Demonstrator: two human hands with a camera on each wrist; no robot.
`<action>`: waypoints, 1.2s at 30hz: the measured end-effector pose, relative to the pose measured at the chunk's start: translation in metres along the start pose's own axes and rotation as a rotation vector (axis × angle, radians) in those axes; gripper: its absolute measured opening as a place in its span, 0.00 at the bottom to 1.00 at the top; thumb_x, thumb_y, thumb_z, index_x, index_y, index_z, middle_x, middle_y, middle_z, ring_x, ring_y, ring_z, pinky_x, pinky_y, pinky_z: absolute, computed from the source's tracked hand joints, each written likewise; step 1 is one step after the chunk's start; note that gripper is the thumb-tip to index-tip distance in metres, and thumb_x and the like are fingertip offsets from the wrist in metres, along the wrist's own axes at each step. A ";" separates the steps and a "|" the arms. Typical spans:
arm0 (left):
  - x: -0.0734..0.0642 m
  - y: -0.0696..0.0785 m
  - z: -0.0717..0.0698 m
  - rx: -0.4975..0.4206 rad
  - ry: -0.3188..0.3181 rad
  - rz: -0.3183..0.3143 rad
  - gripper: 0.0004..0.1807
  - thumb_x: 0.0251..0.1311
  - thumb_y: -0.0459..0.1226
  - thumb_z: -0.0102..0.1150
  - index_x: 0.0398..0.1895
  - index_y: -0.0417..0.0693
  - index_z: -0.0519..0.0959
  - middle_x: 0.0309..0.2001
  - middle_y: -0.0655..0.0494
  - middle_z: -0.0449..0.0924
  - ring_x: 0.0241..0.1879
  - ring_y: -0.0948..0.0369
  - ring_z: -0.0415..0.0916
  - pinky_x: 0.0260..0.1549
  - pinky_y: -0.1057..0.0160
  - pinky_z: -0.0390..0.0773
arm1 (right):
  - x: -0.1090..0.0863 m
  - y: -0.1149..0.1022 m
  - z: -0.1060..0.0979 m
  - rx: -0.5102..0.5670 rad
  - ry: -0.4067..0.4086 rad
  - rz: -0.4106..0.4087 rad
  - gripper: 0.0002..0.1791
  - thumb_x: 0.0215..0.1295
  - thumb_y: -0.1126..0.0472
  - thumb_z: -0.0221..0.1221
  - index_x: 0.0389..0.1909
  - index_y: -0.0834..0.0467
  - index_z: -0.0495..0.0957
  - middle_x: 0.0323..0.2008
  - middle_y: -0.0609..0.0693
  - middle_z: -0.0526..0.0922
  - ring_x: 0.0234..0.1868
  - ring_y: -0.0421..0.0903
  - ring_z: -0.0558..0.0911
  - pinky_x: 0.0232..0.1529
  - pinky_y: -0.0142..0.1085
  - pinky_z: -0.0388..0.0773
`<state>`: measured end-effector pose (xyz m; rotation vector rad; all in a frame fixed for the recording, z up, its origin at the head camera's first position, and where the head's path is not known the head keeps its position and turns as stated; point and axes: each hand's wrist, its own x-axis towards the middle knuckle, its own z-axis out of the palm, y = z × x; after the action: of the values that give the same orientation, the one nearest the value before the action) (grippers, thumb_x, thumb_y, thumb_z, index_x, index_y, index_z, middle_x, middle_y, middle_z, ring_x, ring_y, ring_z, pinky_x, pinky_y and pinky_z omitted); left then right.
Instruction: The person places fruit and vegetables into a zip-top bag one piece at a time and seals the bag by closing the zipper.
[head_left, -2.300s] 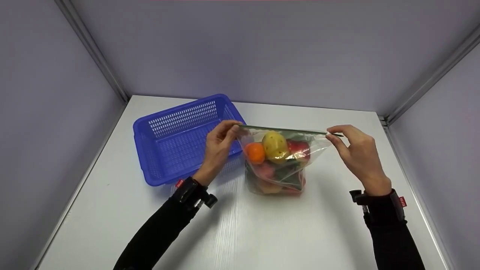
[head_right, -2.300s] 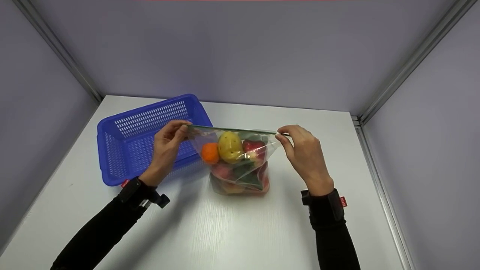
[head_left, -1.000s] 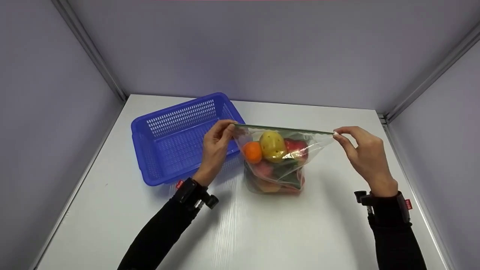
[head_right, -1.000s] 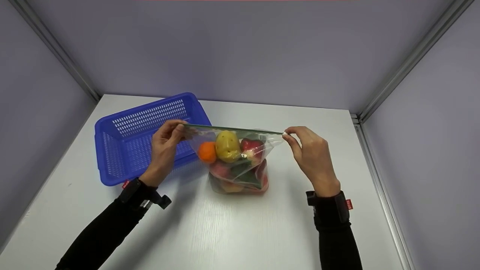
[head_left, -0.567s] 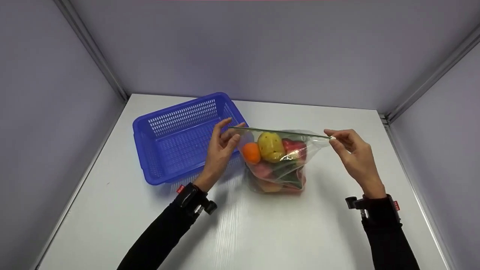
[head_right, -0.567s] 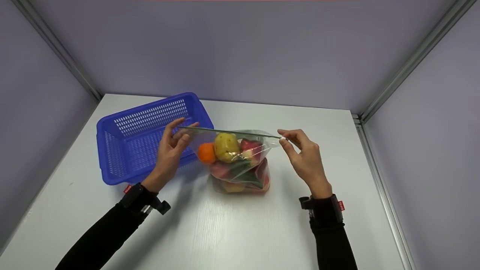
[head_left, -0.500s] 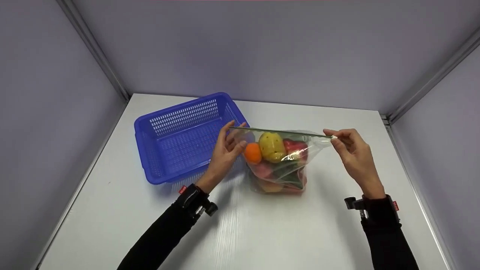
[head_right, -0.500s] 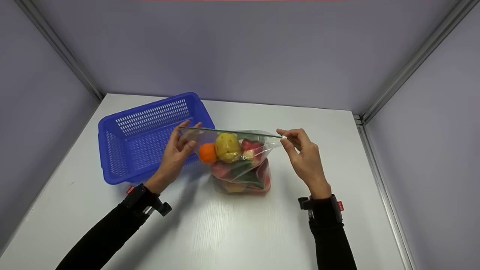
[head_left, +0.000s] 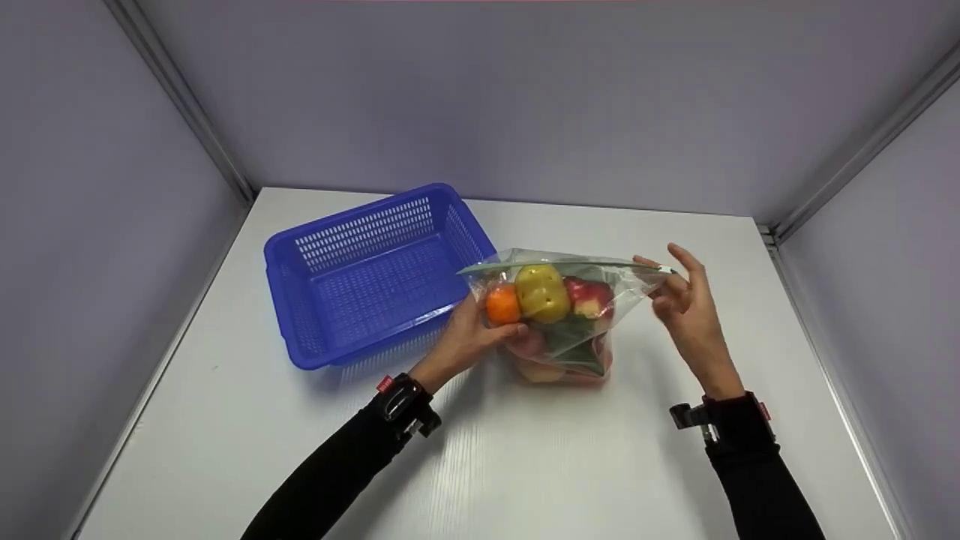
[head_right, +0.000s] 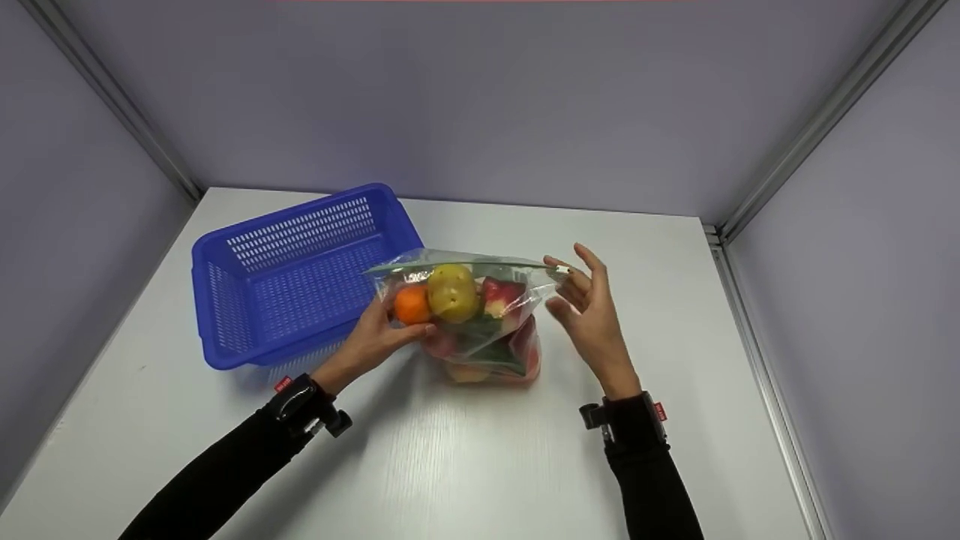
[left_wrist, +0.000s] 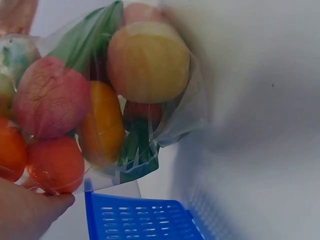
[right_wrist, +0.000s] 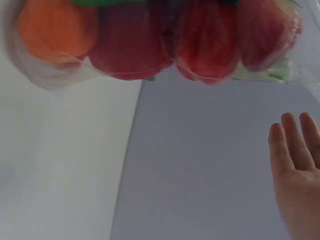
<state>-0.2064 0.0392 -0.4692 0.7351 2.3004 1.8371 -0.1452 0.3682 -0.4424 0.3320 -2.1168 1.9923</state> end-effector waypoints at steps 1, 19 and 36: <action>0.000 0.000 0.001 -0.012 0.005 -0.006 0.49 0.56 0.41 0.78 0.79 0.49 0.61 0.71 0.47 0.71 0.70 0.53 0.68 0.72 0.51 0.63 | -0.001 0.007 0.000 -0.027 -0.043 0.031 0.59 0.59 0.38 0.70 0.83 0.51 0.47 0.75 0.61 0.66 0.74 0.56 0.68 0.72 0.39 0.65; 0.026 0.012 0.025 0.058 0.199 -0.058 0.43 0.51 0.47 0.81 0.67 0.44 0.69 0.53 0.44 0.85 0.50 0.55 0.84 0.51 0.58 0.82 | 0.016 0.034 0.019 -0.448 -0.021 0.233 0.36 0.71 0.51 0.65 0.74 0.57 0.63 0.62 0.66 0.78 0.57 0.61 0.82 0.49 0.40 0.82; 0.018 -0.002 0.056 -0.071 0.033 -0.127 0.68 0.53 0.53 0.79 0.83 0.49 0.37 0.79 0.39 0.53 0.64 0.49 0.77 0.57 0.56 0.80 | 0.002 0.034 0.005 -0.622 -0.013 0.380 0.36 0.75 0.33 0.53 0.60 0.63 0.72 0.49 0.66 0.85 0.28 0.50 0.87 0.27 0.47 0.86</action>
<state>-0.2022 0.0967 -0.4824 0.5395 2.2324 1.8765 -0.1570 0.3651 -0.4741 -0.1777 -2.8179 1.3560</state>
